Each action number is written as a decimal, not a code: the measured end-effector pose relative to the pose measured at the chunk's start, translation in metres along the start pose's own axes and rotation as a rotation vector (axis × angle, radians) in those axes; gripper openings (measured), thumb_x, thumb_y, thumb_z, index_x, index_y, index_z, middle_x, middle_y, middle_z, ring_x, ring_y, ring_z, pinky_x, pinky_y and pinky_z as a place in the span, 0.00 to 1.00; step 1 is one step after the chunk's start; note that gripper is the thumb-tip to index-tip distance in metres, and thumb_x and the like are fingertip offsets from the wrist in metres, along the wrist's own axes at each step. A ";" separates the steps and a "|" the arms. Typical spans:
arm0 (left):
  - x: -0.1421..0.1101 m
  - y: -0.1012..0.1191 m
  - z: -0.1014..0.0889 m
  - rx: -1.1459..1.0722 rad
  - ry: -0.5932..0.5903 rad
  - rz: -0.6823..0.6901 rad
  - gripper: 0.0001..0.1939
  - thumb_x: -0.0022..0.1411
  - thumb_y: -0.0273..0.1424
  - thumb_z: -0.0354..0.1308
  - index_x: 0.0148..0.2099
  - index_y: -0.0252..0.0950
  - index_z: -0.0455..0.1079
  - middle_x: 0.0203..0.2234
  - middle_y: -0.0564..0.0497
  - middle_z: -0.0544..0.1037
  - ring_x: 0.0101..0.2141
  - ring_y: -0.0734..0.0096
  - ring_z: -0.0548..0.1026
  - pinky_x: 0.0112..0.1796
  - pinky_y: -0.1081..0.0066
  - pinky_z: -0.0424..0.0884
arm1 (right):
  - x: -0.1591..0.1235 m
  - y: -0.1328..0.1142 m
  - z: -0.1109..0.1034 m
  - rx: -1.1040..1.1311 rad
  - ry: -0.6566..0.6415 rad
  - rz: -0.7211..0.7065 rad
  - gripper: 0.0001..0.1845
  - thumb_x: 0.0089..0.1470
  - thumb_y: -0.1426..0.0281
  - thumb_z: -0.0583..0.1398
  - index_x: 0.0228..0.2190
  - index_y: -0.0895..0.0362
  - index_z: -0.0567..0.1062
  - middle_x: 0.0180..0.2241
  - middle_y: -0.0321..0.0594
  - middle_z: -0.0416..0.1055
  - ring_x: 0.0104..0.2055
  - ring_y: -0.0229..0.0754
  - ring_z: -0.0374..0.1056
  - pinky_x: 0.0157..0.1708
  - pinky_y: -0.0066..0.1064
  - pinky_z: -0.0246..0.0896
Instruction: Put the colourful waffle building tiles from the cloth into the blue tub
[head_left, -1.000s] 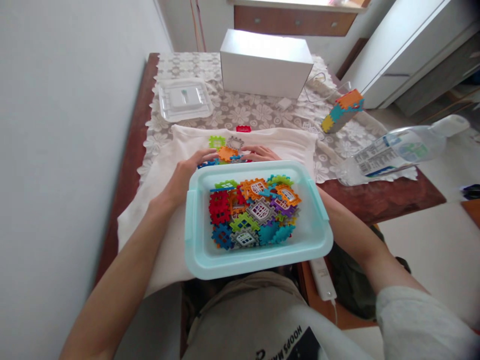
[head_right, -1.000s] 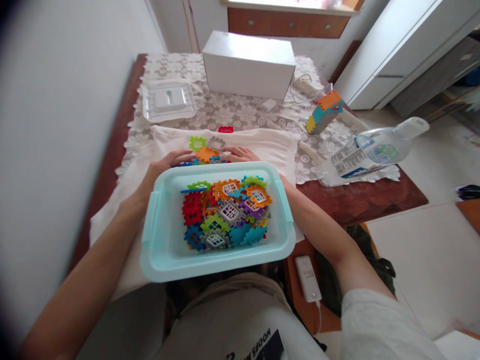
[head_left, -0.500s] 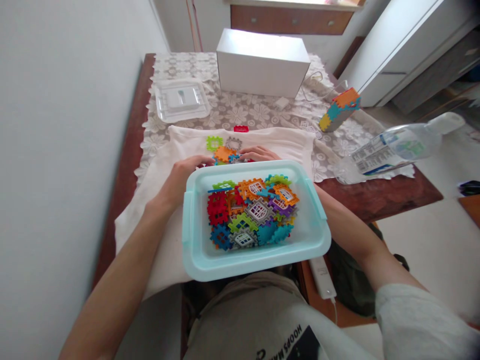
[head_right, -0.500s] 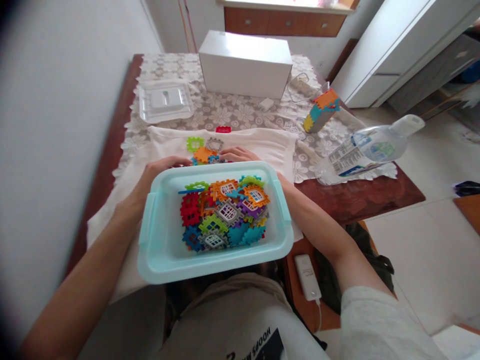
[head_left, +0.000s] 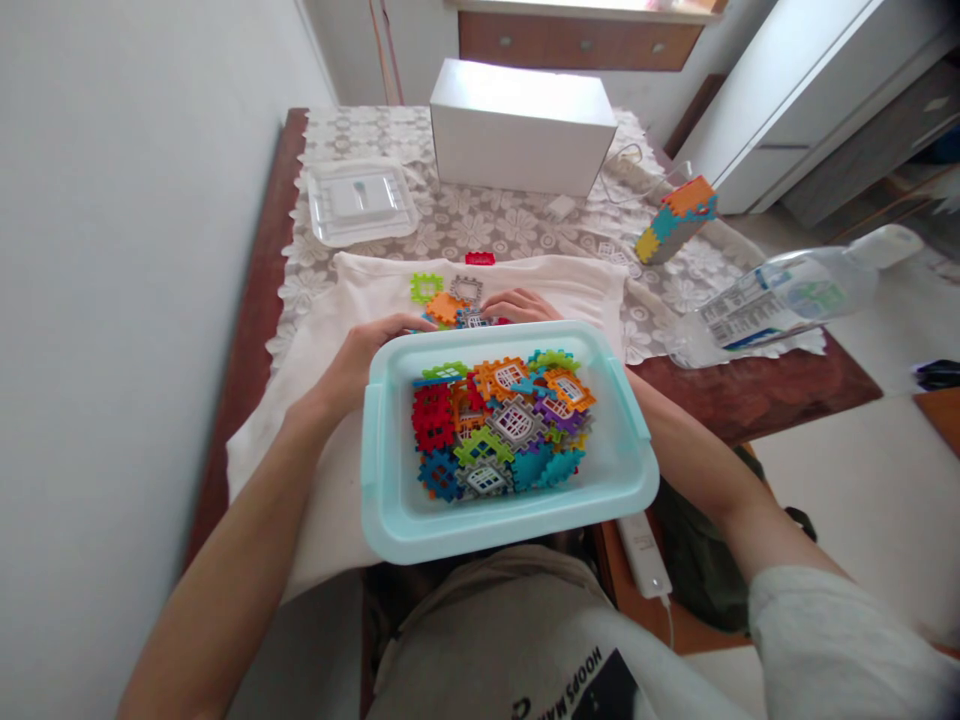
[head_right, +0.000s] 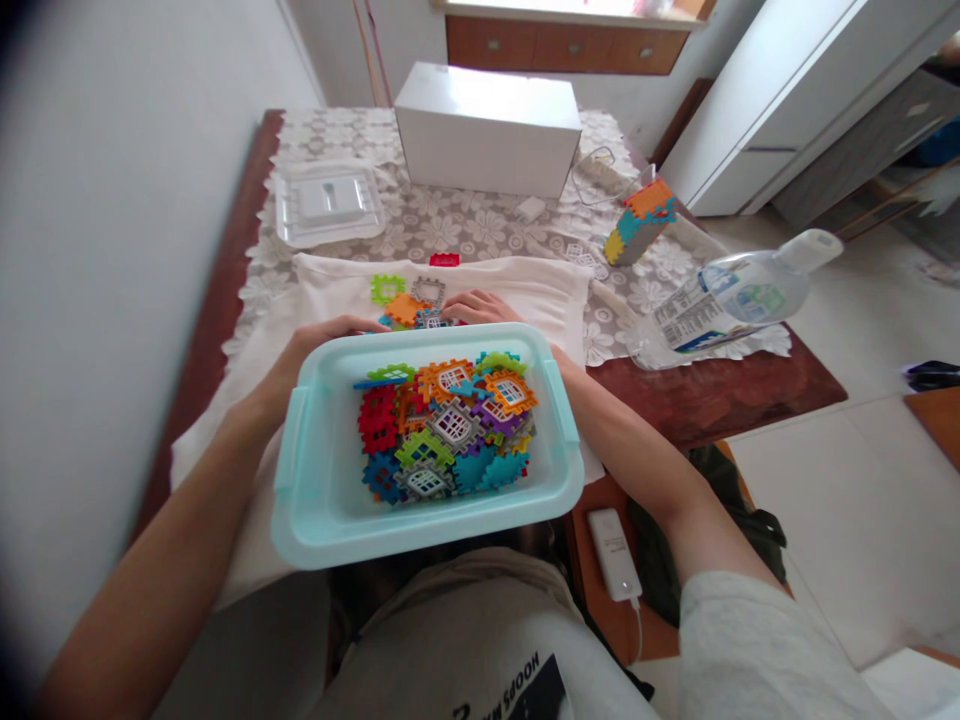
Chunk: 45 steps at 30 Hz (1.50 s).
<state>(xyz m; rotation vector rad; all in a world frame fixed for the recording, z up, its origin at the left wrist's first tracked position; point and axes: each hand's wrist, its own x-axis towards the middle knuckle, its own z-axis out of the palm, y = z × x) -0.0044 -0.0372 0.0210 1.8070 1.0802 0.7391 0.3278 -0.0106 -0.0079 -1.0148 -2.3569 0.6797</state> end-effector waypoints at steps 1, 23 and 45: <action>-0.001 0.000 -0.001 0.003 -0.004 0.003 0.27 0.56 0.45 0.76 0.56 0.42 0.85 0.45 0.49 0.90 0.47 0.46 0.87 0.52 0.54 0.84 | 0.000 0.004 0.001 -0.032 0.002 0.011 0.18 0.71 0.61 0.61 0.56 0.51 0.81 0.65 0.51 0.79 0.70 0.57 0.68 0.76 0.56 0.59; -0.003 0.015 -0.013 -0.716 0.353 0.267 0.17 0.62 0.35 0.81 0.51 0.49 0.82 0.41 0.62 0.85 0.39 0.76 0.79 0.51 0.64 0.84 | -0.011 -0.001 -0.021 -0.056 -0.063 0.077 0.19 0.68 0.63 0.63 0.58 0.50 0.77 0.59 0.52 0.77 0.63 0.57 0.73 0.68 0.49 0.66; -0.012 0.026 0.010 -0.462 0.217 0.220 0.19 0.53 0.44 0.84 0.38 0.45 0.80 0.36 0.51 0.83 0.42 0.59 0.84 0.54 0.51 0.83 | 0.010 0.026 0.004 0.757 0.310 0.359 0.29 0.53 0.45 0.73 0.47 0.51 0.77 0.38 0.35 0.78 0.35 0.40 0.70 0.35 0.32 0.69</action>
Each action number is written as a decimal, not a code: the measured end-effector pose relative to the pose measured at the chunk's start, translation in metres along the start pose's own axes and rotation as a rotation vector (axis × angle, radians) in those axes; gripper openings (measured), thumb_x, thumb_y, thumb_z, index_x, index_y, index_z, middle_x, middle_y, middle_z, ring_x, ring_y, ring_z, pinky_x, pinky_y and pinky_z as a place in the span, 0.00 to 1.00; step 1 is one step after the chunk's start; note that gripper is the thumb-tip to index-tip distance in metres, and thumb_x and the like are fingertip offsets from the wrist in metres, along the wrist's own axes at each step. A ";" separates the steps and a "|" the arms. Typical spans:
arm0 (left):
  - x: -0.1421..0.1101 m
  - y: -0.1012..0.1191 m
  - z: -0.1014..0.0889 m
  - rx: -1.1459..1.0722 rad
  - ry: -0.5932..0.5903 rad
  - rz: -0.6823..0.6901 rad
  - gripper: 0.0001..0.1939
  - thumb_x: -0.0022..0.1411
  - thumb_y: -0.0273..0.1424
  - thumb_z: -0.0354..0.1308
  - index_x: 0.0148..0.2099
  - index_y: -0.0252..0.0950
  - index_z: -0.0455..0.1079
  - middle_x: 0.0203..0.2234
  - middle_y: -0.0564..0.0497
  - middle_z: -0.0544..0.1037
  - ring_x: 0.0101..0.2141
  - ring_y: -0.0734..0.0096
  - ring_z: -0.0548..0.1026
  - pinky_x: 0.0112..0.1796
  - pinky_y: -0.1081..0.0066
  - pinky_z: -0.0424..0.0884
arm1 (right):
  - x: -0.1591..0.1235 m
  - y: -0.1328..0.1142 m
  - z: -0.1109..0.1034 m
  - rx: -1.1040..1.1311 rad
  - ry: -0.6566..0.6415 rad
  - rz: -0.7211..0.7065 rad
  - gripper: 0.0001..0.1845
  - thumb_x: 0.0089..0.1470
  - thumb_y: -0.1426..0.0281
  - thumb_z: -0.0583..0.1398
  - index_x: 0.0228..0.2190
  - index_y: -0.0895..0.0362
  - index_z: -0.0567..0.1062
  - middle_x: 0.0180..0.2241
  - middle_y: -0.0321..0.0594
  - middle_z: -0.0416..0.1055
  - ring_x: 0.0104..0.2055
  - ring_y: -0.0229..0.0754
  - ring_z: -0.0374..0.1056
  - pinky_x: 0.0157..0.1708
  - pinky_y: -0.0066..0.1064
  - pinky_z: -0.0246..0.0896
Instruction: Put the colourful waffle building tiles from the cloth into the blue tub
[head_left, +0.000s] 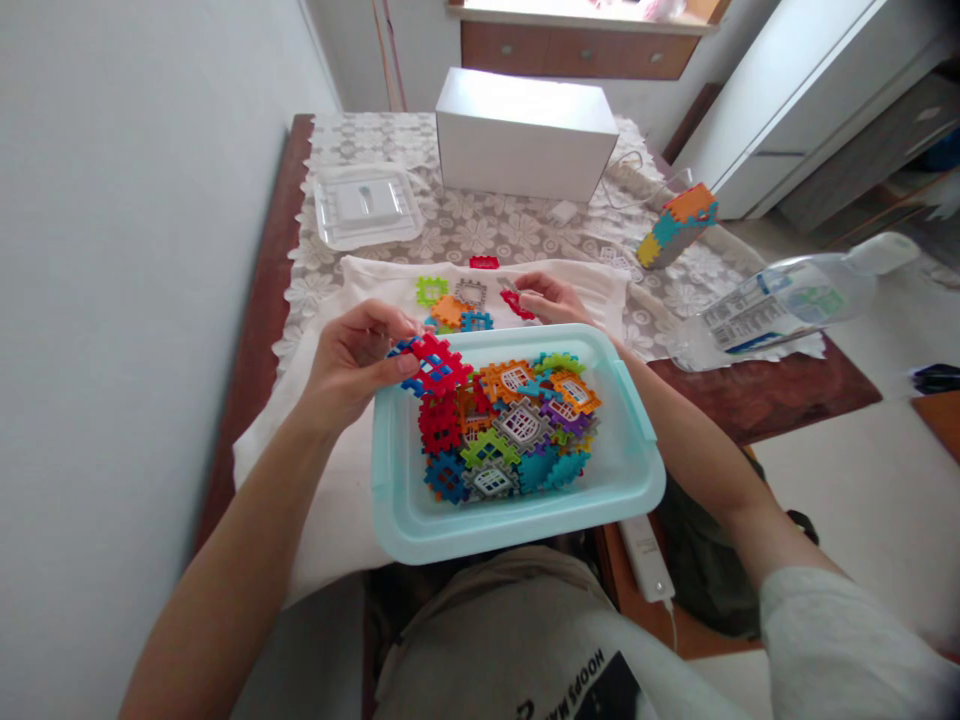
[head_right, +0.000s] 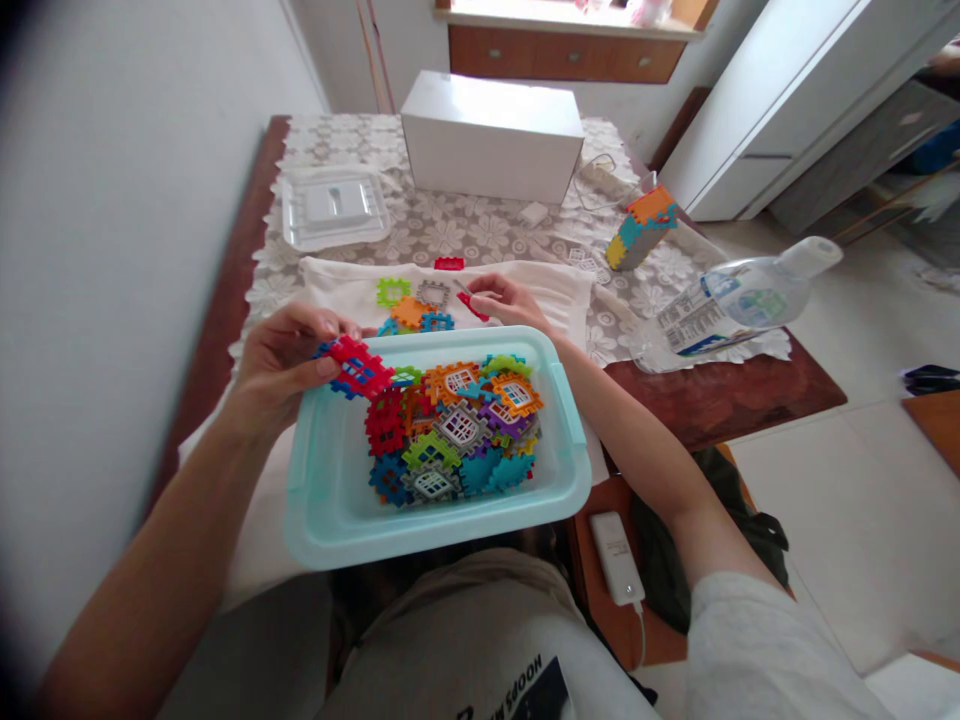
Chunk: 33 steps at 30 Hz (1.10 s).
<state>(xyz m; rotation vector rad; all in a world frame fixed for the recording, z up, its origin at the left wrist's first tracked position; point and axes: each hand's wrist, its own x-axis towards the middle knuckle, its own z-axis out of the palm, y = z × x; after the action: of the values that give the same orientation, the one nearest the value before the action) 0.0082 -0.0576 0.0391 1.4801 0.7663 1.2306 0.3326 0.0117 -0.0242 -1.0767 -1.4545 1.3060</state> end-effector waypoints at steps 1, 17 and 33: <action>0.000 0.000 0.000 0.001 -0.008 0.005 0.19 0.54 0.45 0.84 0.38 0.45 0.80 0.36 0.51 0.84 0.43 0.58 0.85 0.55 0.50 0.83 | 0.002 -0.001 0.000 0.074 0.034 -0.012 0.30 0.51 0.44 0.74 0.45 0.50 0.76 0.37 0.35 0.78 0.36 0.40 0.71 0.37 0.32 0.71; -0.003 0.004 0.006 0.097 0.002 -0.036 0.24 0.51 0.55 0.84 0.32 0.47 0.79 0.34 0.51 0.82 0.48 0.49 0.84 0.57 0.44 0.79 | -0.037 -0.059 -0.015 0.071 -0.157 -0.122 0.53 0.43 0.21 0.63 0.55 0.46 0.76 0.53 0.50 0.81 0.60 0.64 0.78 0.58 0.63 0.75; 0.002 -0.007 0.002 -0.011 -0.044 0.102 0.26 0.62 0.61 0.74 0.47 0.46 0.88 0.29 0.49 0.85 0.38 0.59 0.86 0.39 0.64 0.79 | -0.015 -0.043 -0.002 0.378 -0.390 -0.205 0.44 0.56 0.22 0.59 0.28 0.51 0.82 0.55 0.46 0.84 0.58 0.57 0.80 0.63 0.56 0.76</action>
<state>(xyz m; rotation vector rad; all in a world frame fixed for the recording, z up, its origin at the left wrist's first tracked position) 0.0114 -0.0547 0.0330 1.5479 0.6611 1.2722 0.3362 -0.0058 0.0181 -0.4295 -1.4665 1.6175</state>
